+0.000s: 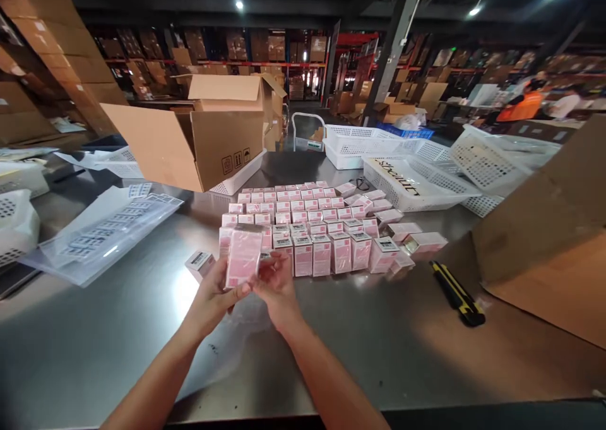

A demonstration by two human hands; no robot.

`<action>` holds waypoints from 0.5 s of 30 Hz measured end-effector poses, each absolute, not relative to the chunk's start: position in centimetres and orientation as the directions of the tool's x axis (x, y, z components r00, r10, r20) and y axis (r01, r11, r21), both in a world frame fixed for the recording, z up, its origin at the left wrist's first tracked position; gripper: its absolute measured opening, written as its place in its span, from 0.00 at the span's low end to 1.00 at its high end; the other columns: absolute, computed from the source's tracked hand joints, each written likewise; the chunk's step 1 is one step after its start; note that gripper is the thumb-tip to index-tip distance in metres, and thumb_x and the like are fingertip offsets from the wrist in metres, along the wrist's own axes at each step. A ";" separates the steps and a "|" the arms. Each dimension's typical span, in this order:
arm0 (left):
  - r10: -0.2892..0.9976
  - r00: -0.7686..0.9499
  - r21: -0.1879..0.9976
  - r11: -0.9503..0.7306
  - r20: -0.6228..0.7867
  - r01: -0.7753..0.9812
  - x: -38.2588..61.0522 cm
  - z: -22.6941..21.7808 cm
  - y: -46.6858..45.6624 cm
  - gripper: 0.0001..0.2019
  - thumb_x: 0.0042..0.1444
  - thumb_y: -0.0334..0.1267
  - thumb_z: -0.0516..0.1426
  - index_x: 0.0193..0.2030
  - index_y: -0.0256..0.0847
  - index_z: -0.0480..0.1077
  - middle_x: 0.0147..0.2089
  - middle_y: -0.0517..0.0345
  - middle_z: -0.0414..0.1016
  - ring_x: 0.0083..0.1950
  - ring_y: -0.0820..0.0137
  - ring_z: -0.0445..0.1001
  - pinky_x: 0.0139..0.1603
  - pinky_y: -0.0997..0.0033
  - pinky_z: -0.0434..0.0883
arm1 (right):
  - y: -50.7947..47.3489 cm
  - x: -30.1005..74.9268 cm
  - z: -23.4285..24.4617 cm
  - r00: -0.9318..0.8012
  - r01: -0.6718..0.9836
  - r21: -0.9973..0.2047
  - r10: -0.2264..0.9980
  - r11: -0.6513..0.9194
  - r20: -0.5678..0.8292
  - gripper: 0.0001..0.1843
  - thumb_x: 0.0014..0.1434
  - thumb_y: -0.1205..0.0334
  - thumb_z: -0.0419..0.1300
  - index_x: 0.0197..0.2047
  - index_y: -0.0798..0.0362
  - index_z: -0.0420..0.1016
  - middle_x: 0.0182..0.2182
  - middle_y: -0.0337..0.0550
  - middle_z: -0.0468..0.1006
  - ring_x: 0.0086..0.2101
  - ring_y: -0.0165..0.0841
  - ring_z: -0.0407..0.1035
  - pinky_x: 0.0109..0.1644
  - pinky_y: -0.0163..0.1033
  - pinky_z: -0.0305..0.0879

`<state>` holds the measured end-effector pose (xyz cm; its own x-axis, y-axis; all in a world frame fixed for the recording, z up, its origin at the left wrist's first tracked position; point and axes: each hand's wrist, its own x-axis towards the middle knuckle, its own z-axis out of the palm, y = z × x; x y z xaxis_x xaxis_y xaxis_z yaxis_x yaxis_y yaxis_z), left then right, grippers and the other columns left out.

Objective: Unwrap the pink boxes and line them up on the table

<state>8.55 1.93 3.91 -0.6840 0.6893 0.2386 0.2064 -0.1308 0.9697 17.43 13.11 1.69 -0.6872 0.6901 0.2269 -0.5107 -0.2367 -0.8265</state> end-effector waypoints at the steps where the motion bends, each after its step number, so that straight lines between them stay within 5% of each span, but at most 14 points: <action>1: 0.683 -0.686 0.966 -0.137 0.253 0.220 8.1 3.5 2.0 0.23 0.47 0.46 0.68 0.49 0.40 0.72 0.40 0.52 0.80 0.38 0.63 0.79 0.35 0.67 0.77 | 13.7 18.2 2.0 -0.654 -0.503 -0.859 0.692 -0.096 0.305 0.29 0.50 0.49 0.73 0.51 0.42 0.67 0.43 0.38 0.75 0.43 0.36 0.73 0.48 0.44 0.73; 4: 0.733 -0.562 0.872 -0.087 0.383 0.481 6.1 2.4 1.1 0.22 0.43 0.35 0.70 0.48 0.44 0.77 0.45 0.54 0.81 0.45 0.61 0.79 0.45 0.64 0.77 | 15.9 20.4 3.3 -0.648 -0.382 -0.852 0.554 0.358 0.523 0.37 0.56 0.46 0.69 0.66 0.40 0.62 0.60 0.46 0.69 0.60 0.43 0.64 0.61 0.50 0.66; 6: 0.776 -0.469 0.805 -0.083 0.422 0.587 5.0 1.7 0.0 0.24 0.44 0.34 0.70 0.50 0.46 0.78 0.49 0.53 0.81 0.49 0.60 0.79 0.49 0.63 0.77 | 16.9 21.2 4.2 -0.746 -0.304 -0.783 0.375 0.544 0.550 0.29 0.61 0.50 0.65 0.65 0.39 0.68 0.57 0.46 0.73 0.57 0.41 0.68 0.59 0.48 0.70; 10: 0.720 -0.574 0.871 -0.088 0.391 0.483 3.9 0.3 -1.5 0.27 0.47 0.38 0.71 0.56 0.47 0.76 0.52 0.49 0.80 0.46 0.62 0.81 0.44 0.68 0.79 | 16.8 21.3 4.8 -0.805 -0.244 -0.687 0.252 0.684 0.537 0.17 0.68 0.55 0.60 0.58 0.40 0.76 0.49 0.43 0.79 0.50 0.36 0.74 0.54 0.44 0.74; 15: 0.656 -0.619 0.871 -0.125 0.432 0.475 3.8 -0.4 -1.9 0.30 0.51 0.38 0.69 0.62 0.55 0.72 0.60 0.52 0.76 0.58 0.59 0.77 0.60 0.58 0.74 | 15.8 21.2 4.5 -0.758 -0.215 -0.608 0.262 0.764 0.597 0.16 0.68 0.58 0.59 0.58 0.41 0.76 0.51 0.43 0.79 0.52 0.36 0.73 0.56 0.45 0.74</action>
